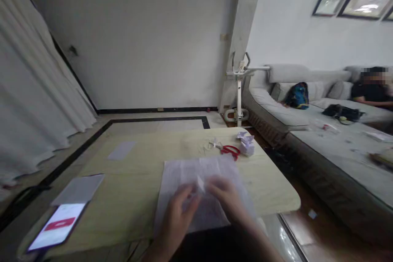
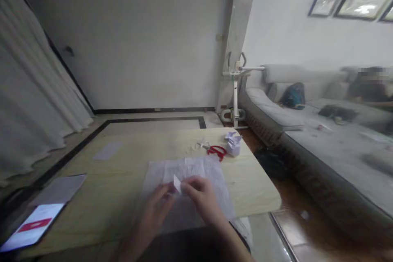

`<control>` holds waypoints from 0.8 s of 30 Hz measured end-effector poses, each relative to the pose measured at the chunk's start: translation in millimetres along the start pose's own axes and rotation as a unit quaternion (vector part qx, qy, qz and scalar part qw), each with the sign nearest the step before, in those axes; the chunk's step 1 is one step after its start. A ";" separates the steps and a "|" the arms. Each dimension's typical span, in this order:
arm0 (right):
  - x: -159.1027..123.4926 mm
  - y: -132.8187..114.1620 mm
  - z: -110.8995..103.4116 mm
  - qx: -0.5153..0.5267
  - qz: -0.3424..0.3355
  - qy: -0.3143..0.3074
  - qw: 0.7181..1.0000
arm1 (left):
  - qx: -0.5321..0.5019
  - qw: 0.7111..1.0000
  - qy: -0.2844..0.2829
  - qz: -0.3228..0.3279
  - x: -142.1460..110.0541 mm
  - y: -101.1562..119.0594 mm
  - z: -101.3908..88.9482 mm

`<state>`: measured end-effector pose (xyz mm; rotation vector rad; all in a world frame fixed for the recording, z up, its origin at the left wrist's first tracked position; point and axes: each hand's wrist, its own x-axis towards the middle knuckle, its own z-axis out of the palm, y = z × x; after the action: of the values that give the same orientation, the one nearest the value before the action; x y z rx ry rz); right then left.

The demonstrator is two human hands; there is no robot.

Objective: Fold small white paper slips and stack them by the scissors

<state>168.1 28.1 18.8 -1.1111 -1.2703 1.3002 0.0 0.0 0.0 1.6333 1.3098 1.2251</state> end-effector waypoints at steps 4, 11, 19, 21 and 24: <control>-4.6 -1.3 3.5 0.001 0.012 -0.063 0.998 | -0.006 1.000 0.002 0.000 0.2 9.5 -0.3; -5.1 5.1 5.0 0.022 -0.009 -0.068 0.997 | -0.026 0.999 0.016 -0.020 -2.0 23.8 -1.5; -10.1 8.3 1.3 0.153 0.076 -0.135 0.976 | -0.198 0.969 -0.061 -0.135 -0.7 19.5 -7.5; -13.1 8.2 2.3 0.200 0.093 -0.159 0.962 | -0.226 0.958 -0.067 -0.164 -1.4 21.6 -9.3; -16.0 8.0 3.8 0.237 0.111 -0.187 0.947 | -0.225 0.955 -0.061 -0.185 -3.0 23.5 -10.3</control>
<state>165.9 11.9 10.7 -0.6931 -1.0268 1.9340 -2.8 -9.0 24.1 1.0650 1.0949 1.0745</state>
